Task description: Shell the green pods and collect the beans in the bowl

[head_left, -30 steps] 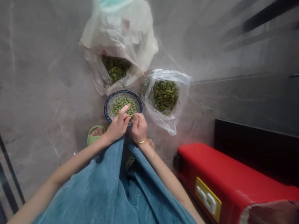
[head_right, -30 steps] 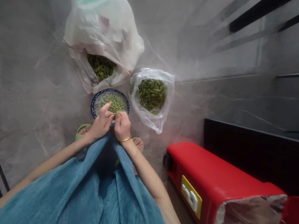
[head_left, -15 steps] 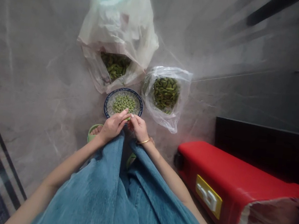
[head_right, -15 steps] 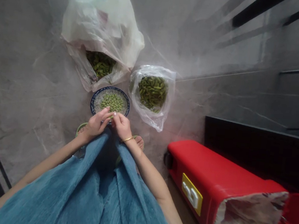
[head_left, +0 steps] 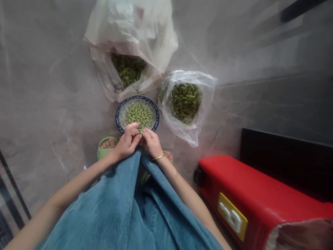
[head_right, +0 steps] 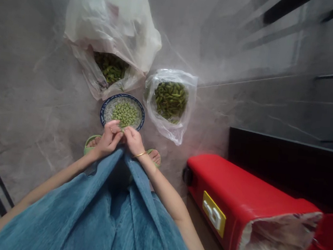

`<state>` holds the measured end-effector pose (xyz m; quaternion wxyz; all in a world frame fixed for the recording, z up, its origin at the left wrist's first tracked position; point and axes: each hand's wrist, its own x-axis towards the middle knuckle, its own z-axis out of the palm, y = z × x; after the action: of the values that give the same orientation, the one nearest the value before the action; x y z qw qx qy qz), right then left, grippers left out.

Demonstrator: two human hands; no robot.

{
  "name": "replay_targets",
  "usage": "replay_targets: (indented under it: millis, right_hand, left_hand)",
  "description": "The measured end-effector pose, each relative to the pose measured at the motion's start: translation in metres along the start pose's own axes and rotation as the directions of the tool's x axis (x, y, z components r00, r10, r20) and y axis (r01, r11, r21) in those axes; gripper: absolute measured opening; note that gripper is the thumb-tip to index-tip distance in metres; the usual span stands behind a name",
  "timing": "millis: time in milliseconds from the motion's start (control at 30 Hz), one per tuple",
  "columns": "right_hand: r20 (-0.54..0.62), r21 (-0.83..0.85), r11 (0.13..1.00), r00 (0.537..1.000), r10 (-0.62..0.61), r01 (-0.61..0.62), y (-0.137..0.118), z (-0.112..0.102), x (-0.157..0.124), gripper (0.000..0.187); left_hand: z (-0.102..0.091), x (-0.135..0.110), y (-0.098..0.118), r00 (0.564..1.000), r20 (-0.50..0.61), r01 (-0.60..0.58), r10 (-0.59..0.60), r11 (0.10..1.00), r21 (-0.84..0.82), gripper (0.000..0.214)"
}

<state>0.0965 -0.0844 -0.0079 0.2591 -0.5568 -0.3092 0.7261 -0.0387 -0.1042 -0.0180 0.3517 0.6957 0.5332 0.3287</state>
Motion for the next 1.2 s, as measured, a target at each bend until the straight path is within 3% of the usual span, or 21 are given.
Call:
replay_targets:
  millis: [100, 267, 367, 600, 833, 1067, 1200]
  right_hand:
    - [0.023, 0.013, 1.000, 1.000, -0.006, 0.005, 0.001, -0.001, -0.001, 0.043]
    - [-0.023, 0.000, 0.998, 0.998, -0.056, 0.056, 0.003, -0.002, -0.003, 0.047]
    - [0.003, -0.026, 0.997, 0.998, -0.067, 0.067, 0.001, -0.001, -0.004, 0.049]
    - [-0.045, -0.073, 0.987, 0.988, -0.148, 0.144, -0.005, 0.004, -0.006, 0.041]
    - [-0.015, -0.010, 0.998, 0.998, -0.055, 0.055, -0.008, 0.001, 0.001, 0.041]
    - [-0.028, 0.014, 1.000, 0.999, -0.020, 0.020, -0.008, -0.006, 0.005, 0.049]
    - [0.032, 0.211, 0.976, 0.998, 0.053, -0.059, -0.010, -0.001, 0.005, 0.049]
  left_hand:
    - [-0.002, 0.004, -0.001, 0.999, 0.041, -0.006, 0.005, 1.000, 0.012, 0.039]
    - [0.001, 0.007, -0.009, 0.979, 0.044, -0.202, 0.198, 0.971, 0.125, 0.036]
    - [0.002, 0.006, -0.013, 0.973, 0.052, -0.231, 0.225, 0.960, 0.162, 0.033]
    - [0.001, 0.007, -0.006, 0.959, -0.093, -0.246, 0.268, 0.949, 0.198, 0.026]
    - [-0.001, 0.014, -0.004, 0.982, -0.049, -0.172, 0.182, 0.972, 0.162, 0.029]
    - [-0.002, 0.022, 0.000, 0.961, 0.036, -0.274, 0.274, 0.929, 0.251, 0.020]
    - [-0.002, 0.023, 0.001, 0.967, 0.026, -0.255, 0.254, 0.952, 0.168, 0.016]
